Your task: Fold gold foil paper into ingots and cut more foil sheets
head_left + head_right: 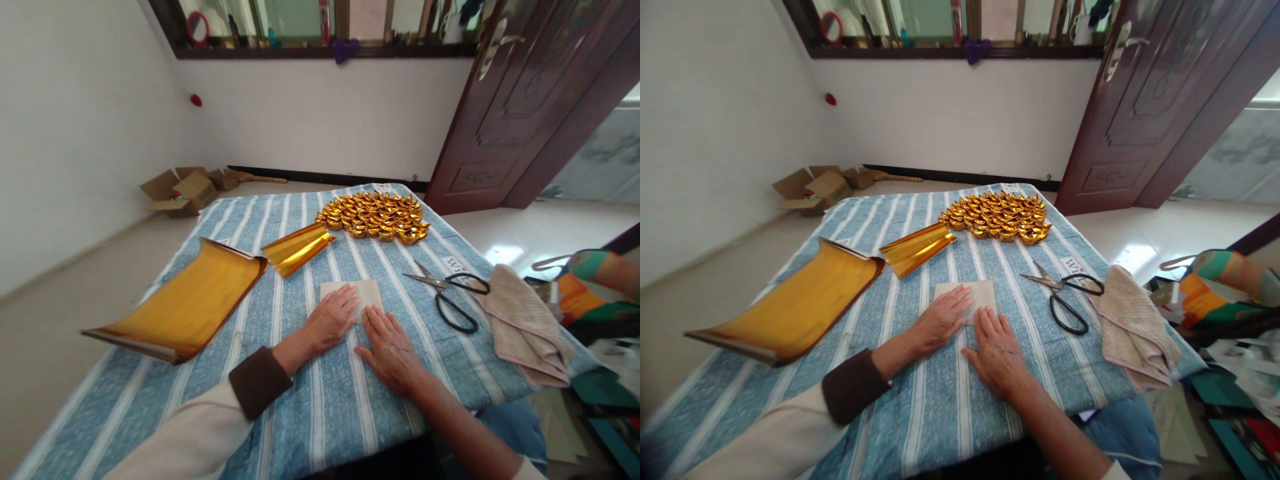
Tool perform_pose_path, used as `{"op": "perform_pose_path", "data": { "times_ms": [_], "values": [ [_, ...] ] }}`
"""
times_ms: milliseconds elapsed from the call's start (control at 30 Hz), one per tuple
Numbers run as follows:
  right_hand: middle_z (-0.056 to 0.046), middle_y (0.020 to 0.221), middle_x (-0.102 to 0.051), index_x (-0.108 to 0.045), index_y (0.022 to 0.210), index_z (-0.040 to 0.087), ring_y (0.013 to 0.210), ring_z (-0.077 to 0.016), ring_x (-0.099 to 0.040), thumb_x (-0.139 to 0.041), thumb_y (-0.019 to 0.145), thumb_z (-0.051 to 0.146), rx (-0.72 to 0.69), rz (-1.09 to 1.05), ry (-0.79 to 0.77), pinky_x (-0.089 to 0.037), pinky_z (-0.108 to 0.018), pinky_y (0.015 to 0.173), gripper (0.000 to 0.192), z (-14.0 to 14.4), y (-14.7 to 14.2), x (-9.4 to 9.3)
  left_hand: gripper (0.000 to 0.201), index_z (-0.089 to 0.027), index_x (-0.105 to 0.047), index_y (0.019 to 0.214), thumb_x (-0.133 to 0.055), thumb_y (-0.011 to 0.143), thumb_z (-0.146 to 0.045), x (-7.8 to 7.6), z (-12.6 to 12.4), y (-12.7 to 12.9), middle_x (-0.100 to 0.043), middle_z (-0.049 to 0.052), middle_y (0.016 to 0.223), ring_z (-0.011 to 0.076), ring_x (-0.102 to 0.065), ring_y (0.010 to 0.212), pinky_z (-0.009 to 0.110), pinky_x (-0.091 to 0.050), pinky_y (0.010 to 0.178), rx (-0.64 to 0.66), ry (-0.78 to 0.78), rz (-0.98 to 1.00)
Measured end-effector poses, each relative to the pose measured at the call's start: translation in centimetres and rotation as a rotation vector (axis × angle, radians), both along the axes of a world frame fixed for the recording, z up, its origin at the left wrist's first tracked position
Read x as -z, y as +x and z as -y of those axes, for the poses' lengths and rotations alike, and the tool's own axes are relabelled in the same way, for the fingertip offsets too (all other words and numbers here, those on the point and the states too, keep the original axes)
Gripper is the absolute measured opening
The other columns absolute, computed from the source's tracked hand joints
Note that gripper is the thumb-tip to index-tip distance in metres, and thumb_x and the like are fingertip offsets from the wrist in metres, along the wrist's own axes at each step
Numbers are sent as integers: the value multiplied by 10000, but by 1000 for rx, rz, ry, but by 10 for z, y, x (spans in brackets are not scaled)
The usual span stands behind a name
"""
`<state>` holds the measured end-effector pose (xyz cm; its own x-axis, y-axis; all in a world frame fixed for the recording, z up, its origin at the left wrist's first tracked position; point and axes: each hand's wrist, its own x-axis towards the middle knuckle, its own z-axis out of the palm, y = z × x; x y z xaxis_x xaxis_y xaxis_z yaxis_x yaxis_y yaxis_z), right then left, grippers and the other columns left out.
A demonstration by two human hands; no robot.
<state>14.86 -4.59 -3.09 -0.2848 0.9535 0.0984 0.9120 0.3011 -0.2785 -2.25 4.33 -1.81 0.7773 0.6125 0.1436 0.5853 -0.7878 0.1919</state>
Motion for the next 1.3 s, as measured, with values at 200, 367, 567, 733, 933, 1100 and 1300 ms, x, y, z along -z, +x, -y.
{"op": "perform_pose_path", "data": {
  "times_ms": [200,367,567,733,933,1100,1300],
  "values": [
    [-184,1462,-427,-444,1390,52,1378,-312,-355,-514,903,376,-26,18,76,-312,-510,1117,589,2,9,4,530,-144,-349,1456,-350,1001,-415,2,-4,0,-256,136,1560,277,-200,1445,509,-203,1140,-82,-72,-215],
    [-161,1449,-454,-473,1366,90,1365,-316,-370,-502,922,376,-18,63,122,-301,-551,1099,529,9,28,8,539,-162,-327,1471,-336,999,-424,0,-3,-2,-233,119,1571,267,-193,1446,479,-170,1140,-98,-84,-239],
    [-162,1285,-590,-602,1193,117,1223,-306,-505,-437,950,409,123,79,200,-384,-479,1012,414,8,51,-4,528,-165,-332,1468,-345,1000,-407,-1,-2,2,-249,122,1565,273,-216,1438,487,-175,1134,-107,-69,-249],
    [-182,925,-665,-697,910,132,882,-299,-618,-427,931,400,565,195,184,-454,-431,790,381,-23,92,-26,534,-163,-343,1462,-383,989,-407,-1,-2,2,-255,154,1557,309,-224,1432,545,-165,1126,-135,-28,-232],
    [-230,941,-678,-749,818,118,919,-342,-635,-488,869,416,707,249,-36,-470,-437,738,399,-51,128,-27,694,-165,-317,1474,-502,907,-521,-5,-11,-1,-191,215,1562,390,-172,1430,620,-182,1089,-188,-52,-202],
    [-242,957,-686,-752,863,104,941,-356,-644,-508,804,313,738,190,-80,-479,-433,734,327,-62,131,-23,703,-167,-336,1457,-517,890,-542,-3,-16,-3,-295,215,1516,382,-261,1395,625,-173,1090,-177,-53,-178],
    [-156,711,-693,-740,739,148,720,-286,-666,-511,740,302,768,54,-103,-448,-342,608,276,-60,139,-29,676,-157,-353,1438,-536,893,-512,1,-13,-6,-318,225,1484,384,-283,1370,622,-197,1082,-155,16,-97]
  ]
}}
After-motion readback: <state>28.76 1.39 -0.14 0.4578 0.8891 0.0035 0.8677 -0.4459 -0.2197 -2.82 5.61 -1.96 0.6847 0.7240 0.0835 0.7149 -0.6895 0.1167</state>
